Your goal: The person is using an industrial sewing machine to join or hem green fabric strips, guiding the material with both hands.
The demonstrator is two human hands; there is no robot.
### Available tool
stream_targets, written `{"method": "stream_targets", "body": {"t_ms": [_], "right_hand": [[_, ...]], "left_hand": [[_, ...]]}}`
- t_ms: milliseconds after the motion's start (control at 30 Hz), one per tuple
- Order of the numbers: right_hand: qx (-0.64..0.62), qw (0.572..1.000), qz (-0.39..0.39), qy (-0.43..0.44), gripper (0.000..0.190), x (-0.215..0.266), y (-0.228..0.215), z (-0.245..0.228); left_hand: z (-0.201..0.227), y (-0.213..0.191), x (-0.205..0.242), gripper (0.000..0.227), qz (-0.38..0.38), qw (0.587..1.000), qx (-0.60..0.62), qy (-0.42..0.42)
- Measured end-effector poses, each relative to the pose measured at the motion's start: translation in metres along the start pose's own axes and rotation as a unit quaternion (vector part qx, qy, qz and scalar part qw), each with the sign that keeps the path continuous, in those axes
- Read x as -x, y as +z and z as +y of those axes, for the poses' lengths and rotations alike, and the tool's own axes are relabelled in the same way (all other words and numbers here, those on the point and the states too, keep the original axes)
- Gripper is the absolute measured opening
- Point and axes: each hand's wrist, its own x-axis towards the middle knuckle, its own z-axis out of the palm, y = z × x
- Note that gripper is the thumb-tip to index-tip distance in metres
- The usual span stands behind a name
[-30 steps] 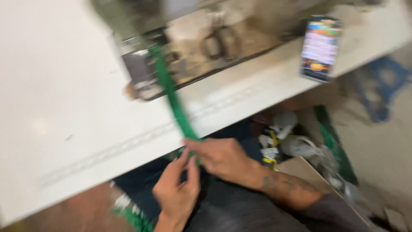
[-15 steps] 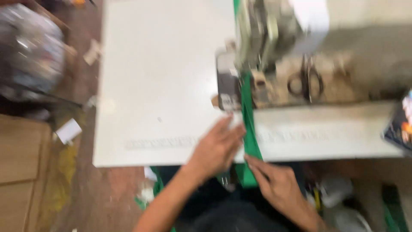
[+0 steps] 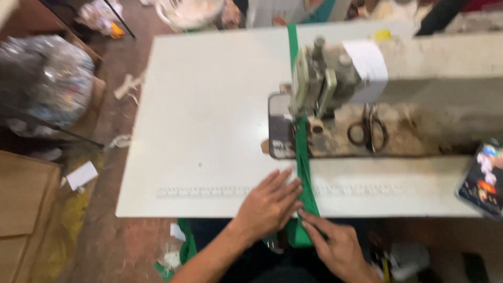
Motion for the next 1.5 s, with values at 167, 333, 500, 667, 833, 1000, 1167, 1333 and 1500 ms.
{"method": "stream_targets", "body": {"t_ms": [167,333,500,667,833,1000,1167,1333,1500], "right_hand": [[0.084,0.982,0.040,-0.166,0.045,0.024,-0.019,-0.033],[0.188,0.956,-0.125,-0.190,0.051,0.049,-0.045,-0.056],[0.331,0.903,0.151,-0.230,0.045,-0.050,-0.064,-0.027],[0.432,0.844,-0.106,-0.299,0.070,-0.107,-0.064,0.000],[0.361,0.883,-0.067,-0.294,0.059,-0.104,-0.064,0.010],[0.222,0.918,0.027,-0.328,0.052,-0.089,-0.062,0.004],[0.216,0.952,0.081,-0.200,0.043,-0.025,-0.041,-0.027],[0.046,0.981,0.005,-0.187,0.023,0.012,-0.026,-0.049],[-0.050,0.958,-0.177,-0.220,0.020,0.026,-0.029,-0.061]], "left_hand": [[0.001,0.004,0.009,0.037,-0.030,0.995,-0.081,0.040],[0.003,-0.002,0.003,0.031,-0.032,0.995,-0.085,0.038],[-0.005,-0.011,-0.005,0.030,-0.040,0.997,-0.001,0.061],[0.000,-0.008,-0.012,0.041,-0.050,0.999,0.002,0.009],[-0.003,-0.007,-0.017,0.035,-0.066,0.998,-0.001,0.012],[-0.002,-0.010,-0.022,0.028,-0.061,0.998,-0.018,0.019],[0.000,-0.009,-0.018,0.030,-0.069,0.998,0.004,-0.002],[0.000,-0.013,-0.022,0.030,-0.072,0.996,-0.042,0.019],[-0.004,-0.009,-0.016,0.018,-0.089,0.994,-0.057,0.026]]}}
